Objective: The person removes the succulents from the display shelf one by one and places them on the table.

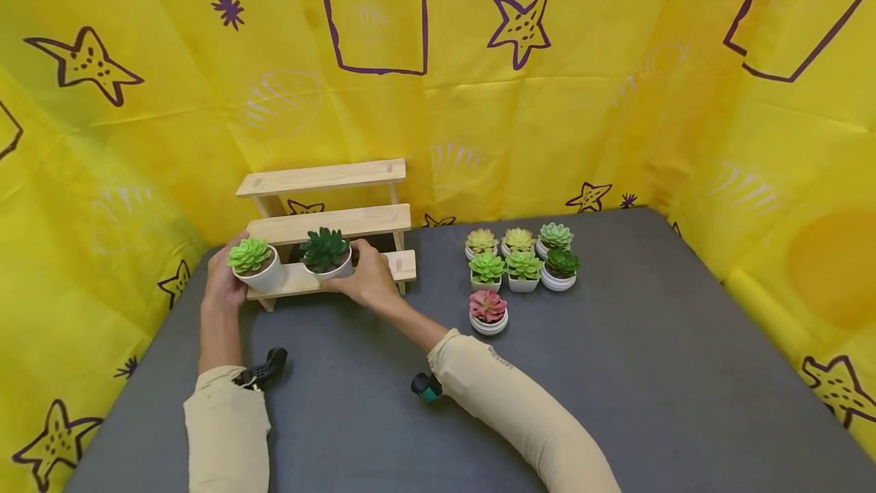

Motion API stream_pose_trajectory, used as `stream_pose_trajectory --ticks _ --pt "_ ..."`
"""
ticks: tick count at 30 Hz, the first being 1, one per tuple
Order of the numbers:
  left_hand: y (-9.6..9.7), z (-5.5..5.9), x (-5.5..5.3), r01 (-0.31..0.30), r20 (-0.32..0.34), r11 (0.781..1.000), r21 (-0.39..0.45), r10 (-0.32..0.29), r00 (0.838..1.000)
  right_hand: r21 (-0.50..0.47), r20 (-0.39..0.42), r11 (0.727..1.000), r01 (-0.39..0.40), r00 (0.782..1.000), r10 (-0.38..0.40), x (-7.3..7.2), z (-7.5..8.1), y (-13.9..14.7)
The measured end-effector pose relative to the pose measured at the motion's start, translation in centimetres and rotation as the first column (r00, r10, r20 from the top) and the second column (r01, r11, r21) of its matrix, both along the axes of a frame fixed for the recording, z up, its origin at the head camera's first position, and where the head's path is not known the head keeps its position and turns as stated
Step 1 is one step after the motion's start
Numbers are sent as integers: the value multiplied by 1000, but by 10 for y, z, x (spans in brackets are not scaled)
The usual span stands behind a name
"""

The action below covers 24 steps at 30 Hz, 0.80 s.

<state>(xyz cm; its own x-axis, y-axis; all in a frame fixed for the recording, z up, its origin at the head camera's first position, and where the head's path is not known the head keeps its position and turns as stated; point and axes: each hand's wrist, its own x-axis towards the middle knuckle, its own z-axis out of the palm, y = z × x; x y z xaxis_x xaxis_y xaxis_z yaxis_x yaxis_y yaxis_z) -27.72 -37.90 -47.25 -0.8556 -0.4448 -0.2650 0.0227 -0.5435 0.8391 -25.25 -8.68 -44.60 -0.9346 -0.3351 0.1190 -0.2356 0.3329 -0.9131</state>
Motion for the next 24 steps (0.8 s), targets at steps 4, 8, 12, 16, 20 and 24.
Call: stream_pose_trajectory --ticks 4,8,12,16,20,24 --pt "1 0 0 2 -2 1000 -11 -2 1000 -32 18 999 -3 1000 4 6 4 17" --pt "1 -1 0 10 -15 1000 -5 -10 1000 -44 9 999 -22 1000 22 15 11 36" --pt "2 -2 -1 14 -61 1000 1 -14 998 -45 -13 998 -45 999 44 23 21 56" --pt "0 -1 0 17 -87 1000 3 -16 996 -42 -16 998 -55 998 55 30 30 72" --pt "-4 0 2 -12 -79 1000 -2 12 997 -18 -29 997 -77 997 77 34 37 83" --pt "-3 0 3 2 -69 1000 7 -1 998 3 -11 997 -79 997 79 37 41 97"
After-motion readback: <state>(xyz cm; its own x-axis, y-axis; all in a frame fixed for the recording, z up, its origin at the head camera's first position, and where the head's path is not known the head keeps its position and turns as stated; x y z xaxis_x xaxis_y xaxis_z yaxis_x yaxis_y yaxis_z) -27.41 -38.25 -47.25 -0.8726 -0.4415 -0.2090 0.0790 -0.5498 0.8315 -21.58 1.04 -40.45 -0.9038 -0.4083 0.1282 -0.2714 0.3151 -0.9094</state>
